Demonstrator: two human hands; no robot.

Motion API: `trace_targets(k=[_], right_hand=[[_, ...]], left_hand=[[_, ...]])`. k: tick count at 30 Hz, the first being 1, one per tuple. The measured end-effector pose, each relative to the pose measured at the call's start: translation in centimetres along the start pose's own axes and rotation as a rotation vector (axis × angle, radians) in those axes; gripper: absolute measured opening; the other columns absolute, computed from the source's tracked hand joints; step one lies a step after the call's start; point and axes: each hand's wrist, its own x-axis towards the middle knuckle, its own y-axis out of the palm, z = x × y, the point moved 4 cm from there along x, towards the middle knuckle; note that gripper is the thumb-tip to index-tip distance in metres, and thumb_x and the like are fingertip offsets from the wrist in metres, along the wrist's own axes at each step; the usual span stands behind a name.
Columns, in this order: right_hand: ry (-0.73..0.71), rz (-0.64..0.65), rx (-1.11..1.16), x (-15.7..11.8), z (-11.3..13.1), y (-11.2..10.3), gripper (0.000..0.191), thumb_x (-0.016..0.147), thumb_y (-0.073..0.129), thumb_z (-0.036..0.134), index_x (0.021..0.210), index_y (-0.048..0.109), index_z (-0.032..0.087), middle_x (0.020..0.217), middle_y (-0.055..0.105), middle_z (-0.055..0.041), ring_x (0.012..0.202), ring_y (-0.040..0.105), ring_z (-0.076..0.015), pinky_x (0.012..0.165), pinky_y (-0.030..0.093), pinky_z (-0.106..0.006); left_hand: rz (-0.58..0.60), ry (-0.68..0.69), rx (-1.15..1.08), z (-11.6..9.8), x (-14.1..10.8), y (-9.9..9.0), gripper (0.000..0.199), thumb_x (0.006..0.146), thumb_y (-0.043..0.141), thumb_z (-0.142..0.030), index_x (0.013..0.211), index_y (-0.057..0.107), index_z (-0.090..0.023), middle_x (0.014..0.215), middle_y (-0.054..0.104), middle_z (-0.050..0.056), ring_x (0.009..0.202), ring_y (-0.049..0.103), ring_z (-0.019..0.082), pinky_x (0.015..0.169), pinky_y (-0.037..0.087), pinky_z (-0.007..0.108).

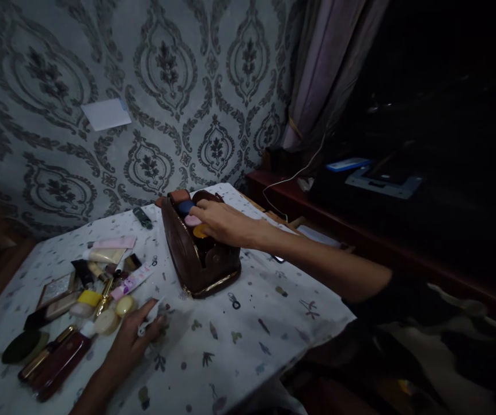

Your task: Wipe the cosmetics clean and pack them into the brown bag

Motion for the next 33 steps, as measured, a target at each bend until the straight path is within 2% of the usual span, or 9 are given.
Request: trace_targets(k=[4, 8, 10, 14, 18, 22, 25, 29, 33], right_hand=[[-0.097, -0.410, 0.172, -3.6, 3.3, -0.4, 0.016, 0.098, 0.046, 0.021, 0.089, 0.059, 0.019, 0.093, 0.063, -0.0054, 0.085, 0.060, -0.0154, 0.073, 0.046, -0.027], [-0.523, -0.528, 0.169, -7.4, 8.6, 3.5, 0.027, 0.094, 0.052, 0.025, 0.068, 0.056, 0.023, 0.068, 0.057, 0.0031, 0.061, 0.054, -0.0107, 0.049, 0.038, -0.026], [-0.569, -0.573, 0.183, -8.1, 9.7, 5.7, 0.024, 0.087, 0.059, 0.022, 0.064, 0.057, 0.023, 0.065, 0.056, 0.0041, 0.057, 0.053, -0.0097, 0.042, 0.036, -0.025], [-0.447, -0.544, 0.250, -7.9, 9.5, 8.7, 0.020, 0.085, 0.058, 0.029, 0.066, 0.061, 0.023, 0.090, 0.067, -0.0011, 0.064, 0.059, -0.0089, 0.041, 0.043, -0.023], [-0.412, -0.553, 0.316, -8.2, 8.9, 9.8, 0.022, 0.084, 0.056, 0.028, 0.062, 0.060, 0.023, 0.094, 0.071, -0.0007, 0.064, 0.062, -0.0092, 0.045, 0.050, -0.021], [-0.375, -0.641, 0.388, -9.3, 7.5, 8.1, 0.019, 0.087, 0.055, 0.024, 0.070, 0.064, 0.021, 0.100, 0.074, -0.0041, 0.070, 0.067, -0.0097, 0.051, 0.053, -0.019], [-0.167, -0.603, 0.388, -9.2, 5.4, 5.9, 0.017, 0.093, 0.050, 0.021, 0.085, 0.064, 0.022, 0.097, 0.075, -0.0052, 0.083, 0.071, -0.0127, 0.062, 0.058, -0.022], [0.100, -0.519, 0.388, -8.4, 3.1, 4.4, 0.011, 0.093, 0.054, 0.020, 0.101, 0.061, 0.023, 0.097, 0.075, -0.0069, 0.102, 0.071, -0.0214, 0.056, 0.055, -0.028], [0.042, -0.483, 0.340, -8.3, 2.8, 4.4, 0.015, 0.096, 0.050, 0.020, 0.087, 0.061, 0.024, 0.078, 0.073, -0.0014, 0.090, 0.072, -0.0165, 0.055, 0.053, -0.028]], left_hand=[[-0.039, 0.028, -0.047, -0.4, -0.1, 0.4, 0.050, 0.082, 0.056, -0.063, 0.092, 0.073, -0.018, 0.064, 0.070, 0.003, 0.061, 0.064, 0.022, 0.062, 0.055, 0.032], [-0.060, 0.021, -0.087, -1.4, 0.0, 0.5, 0.042, 0.087, 0.053, -0.057, 0.078, 0.067, -0.019, 0.060, 0.063, 0.001, 0.058, 0.059, 0.019, 0.058, 0.050, 0.028], [-0.091, 0.022, -0.049, -1.3, 0.2, 0.2, 0.042, 0.085, 0.055, -0.059, 0.072, 0.066, -0.020, 0.061, 0.064, 0.001, 0.061, 0.061, 0.020, 0.059, 0.052, 0.028], [-0.034, 0.008, 0.020, -0.2, 0.8, -0.1, 0.044, 0.081, 0.057, -0.062, 0.067, 0.068, -0.022, 0.054, 0.062, 0.001, 0.058, 0.062, 0.022, 0.054, 0.054, 0.029], [-0.027, -0.038, 0.020, 0.9, 0.9, -0.3, 0.044, 0.081, 0.059, -0.061, 0.085, 0.076, -0.021, 0.072, 0.074, 0.005, 0.071, 0.070, 0.026, 0.064, 0.059, 0.031], [0.031, -0.067, 0.011, 1.7, 0.7, -0.2, 0.042, 0.082, 0.060, -0.058, 0.095, 0.077, -0.022, 0.094, 0.079, 0.006, 0.086, 0.073, 0.027, 0.074, 0.060, 0.032], [0.043, -0.082, 0.035, 2.2, 0.6, -0.3, 0.040, 0.083, 0.059, -0.057, 0.097, 0.078, -0.024, 0.096, 0.079, 0.005, 0.087, 0.074, 0.028, 0.078, 0.060, 0.033], [0.044, -0.107, 0.087, 2.7, 0.5, -0.4, 0.040, 0.082, 0.059, -0.059, 0.092, 0.078, -0.025, 0.087, 0.078, 0.004, 0.079, 0.073, 0.027, 0.075, 0.060, 0.034], [0.038, -0.151, 0.112, 2.4, 0.3, -0.4, 0.044, 0.082, 0.055, -0.063, 0.093, 0.078, -0.027, 0.091, 0.079, 0.004, 0.085, 0.073, 0.029, 0.076, 0.061, 0.036]])
